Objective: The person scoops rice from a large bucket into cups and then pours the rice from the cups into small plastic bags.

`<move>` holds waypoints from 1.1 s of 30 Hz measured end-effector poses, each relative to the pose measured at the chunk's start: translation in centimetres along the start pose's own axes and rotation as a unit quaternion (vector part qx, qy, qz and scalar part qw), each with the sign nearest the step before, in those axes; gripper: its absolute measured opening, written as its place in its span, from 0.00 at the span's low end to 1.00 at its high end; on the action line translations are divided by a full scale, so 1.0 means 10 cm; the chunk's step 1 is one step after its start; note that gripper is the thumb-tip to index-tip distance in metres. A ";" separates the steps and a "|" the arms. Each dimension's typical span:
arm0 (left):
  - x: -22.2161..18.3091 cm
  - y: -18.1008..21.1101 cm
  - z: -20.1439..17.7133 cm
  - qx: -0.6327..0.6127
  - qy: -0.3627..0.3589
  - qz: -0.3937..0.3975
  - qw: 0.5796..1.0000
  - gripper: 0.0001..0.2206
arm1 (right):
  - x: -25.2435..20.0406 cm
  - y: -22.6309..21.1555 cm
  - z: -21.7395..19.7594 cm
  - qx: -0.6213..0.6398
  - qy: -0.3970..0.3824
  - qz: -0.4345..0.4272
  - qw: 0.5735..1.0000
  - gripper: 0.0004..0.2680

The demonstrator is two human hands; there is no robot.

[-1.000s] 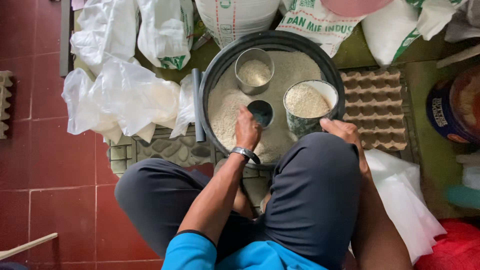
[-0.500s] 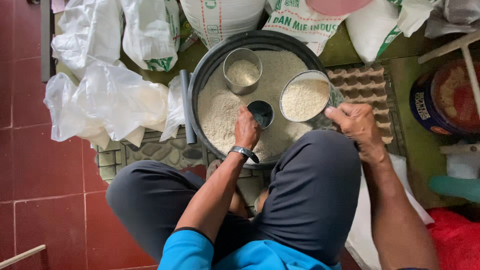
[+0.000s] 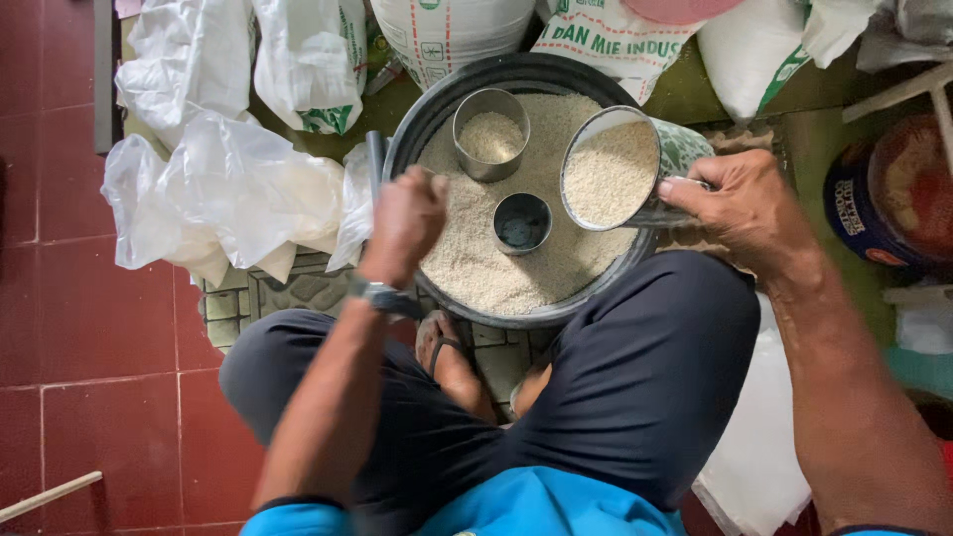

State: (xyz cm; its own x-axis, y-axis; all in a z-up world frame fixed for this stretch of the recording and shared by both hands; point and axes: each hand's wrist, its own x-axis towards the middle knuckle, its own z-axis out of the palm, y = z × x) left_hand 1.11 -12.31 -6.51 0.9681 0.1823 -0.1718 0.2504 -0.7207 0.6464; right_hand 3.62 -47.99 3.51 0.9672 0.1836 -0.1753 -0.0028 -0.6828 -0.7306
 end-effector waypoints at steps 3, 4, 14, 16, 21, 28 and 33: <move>-0.01 -0.07 -0.54 0.071 -0.034 0.034 0.996 0.13 | -0.06 -0.22 -0.03 0.009 -0.014 0.009 1.000 0.19; -0.04 -0.06 -0.71 0.045 -0.015 0.034 0.998 0.15 | -0.07 -0.27 -0.01 0.057 -0.023 0.030 0.998 0.19; -0.21 -0.21 -1.42 -0.154 0.097 0.046 0.982 0.16 | -0.05 -0.21 0.17 -0.016 -0.007 -0.017 1.000 0.18; -0.19 -0.25 -1.41 -0.160 0.117 0.023 0.980 0.17 | -0.07 -0.24 0.20 -0.015 0.000 -0.029 0.999 0.18; -0.11 -0.35 -1.35 -0.168 0.131 0.031 0.977 0.16 | -0.03 -0.15 0.27 -0.055 0.018 -0.012 0.998 0.16; -0.11 -0.34 -1.35 -0.195 0.110 0.043 0.974 0.12 | 0.01 -0.13 0.33 -0.081 0.017 -0.057 0.995 0.16; -0.09 -0.37 -1.33 -0.198 0.125 0.055 0.971 0.12 | 0.05 -0.12 0.37 -0.087 0.005 -0.094 0.992 0.18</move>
State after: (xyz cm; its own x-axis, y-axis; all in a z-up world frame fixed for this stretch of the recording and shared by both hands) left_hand -0.63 -0.92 1.14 0.9480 0.3110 0.0675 0.0808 -0.4403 0.8942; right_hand 3.15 -44.40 1.86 0.9491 0.3127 -0.0387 0.2214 -0.7491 -0.6243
